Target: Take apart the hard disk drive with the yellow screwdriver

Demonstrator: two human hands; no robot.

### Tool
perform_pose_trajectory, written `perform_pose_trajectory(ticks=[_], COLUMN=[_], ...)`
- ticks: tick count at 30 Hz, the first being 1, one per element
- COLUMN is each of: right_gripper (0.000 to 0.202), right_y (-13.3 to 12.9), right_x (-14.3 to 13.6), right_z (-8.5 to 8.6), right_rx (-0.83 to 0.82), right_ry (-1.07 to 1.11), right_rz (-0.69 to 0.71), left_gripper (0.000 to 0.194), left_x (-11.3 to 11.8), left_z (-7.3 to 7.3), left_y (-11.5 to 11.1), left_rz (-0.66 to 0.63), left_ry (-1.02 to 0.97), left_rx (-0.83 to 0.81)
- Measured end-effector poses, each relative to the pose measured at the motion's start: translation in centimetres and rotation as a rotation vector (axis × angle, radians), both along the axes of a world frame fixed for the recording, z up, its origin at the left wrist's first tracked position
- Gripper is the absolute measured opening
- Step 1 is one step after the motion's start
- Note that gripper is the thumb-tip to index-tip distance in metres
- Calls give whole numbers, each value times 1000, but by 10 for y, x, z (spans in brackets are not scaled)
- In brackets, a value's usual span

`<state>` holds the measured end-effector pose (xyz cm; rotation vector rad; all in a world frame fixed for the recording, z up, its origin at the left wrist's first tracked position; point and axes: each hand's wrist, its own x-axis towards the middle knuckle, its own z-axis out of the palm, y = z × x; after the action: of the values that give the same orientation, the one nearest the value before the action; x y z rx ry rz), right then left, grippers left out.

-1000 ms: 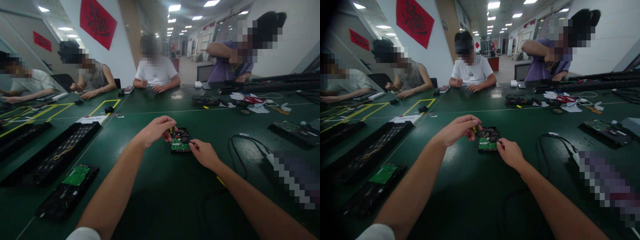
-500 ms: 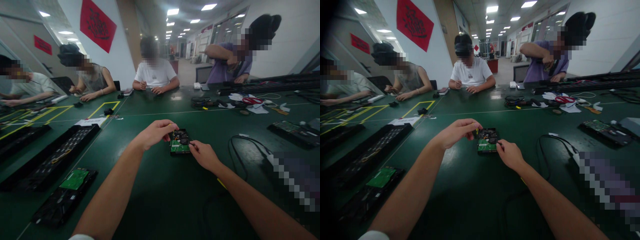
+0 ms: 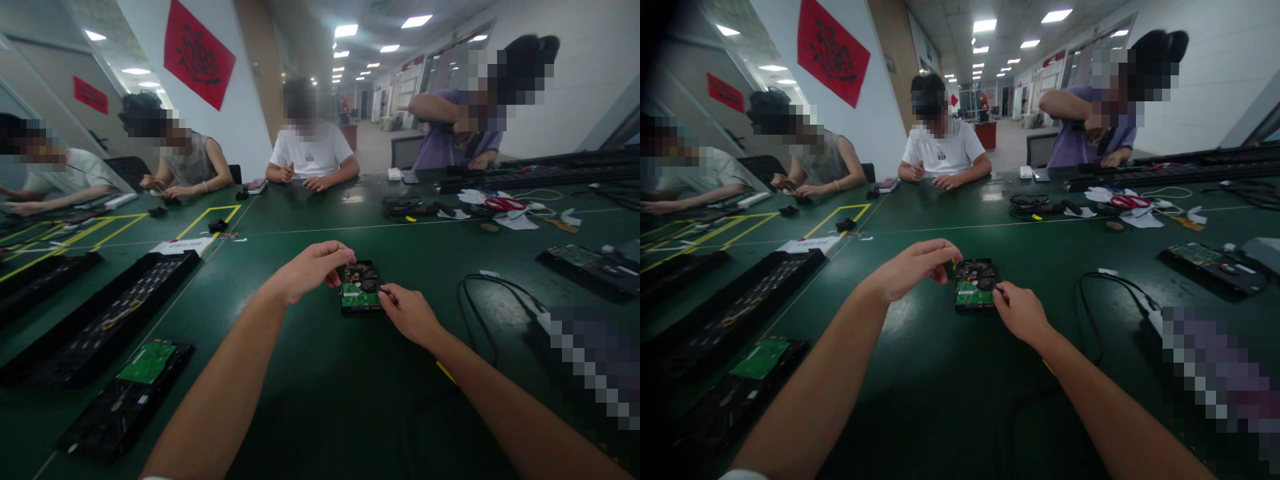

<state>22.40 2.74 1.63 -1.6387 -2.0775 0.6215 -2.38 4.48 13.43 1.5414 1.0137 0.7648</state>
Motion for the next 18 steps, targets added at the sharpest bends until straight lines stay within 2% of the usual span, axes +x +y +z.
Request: perform_pose_trajectory(ticks=[5, 13, 18], right_gripper=[37, 39, 39], right_y=[1, 2, 1], right_x=[0, 2, 1], right_z=[-1, -6, -4], right_rx=[17, 28, 9], right_ry=[-16, 5, -1], right_rz=[0, 0, -6], left_gripper=[34, 28, 22], left_x=[0, 1, 1], left_z=[0, -3, -2], left_y=[0, 0, 1], left_rz=[-66, -16, 18], left_ry=[46, -136, -79], left_rx=[52, -95, -66])
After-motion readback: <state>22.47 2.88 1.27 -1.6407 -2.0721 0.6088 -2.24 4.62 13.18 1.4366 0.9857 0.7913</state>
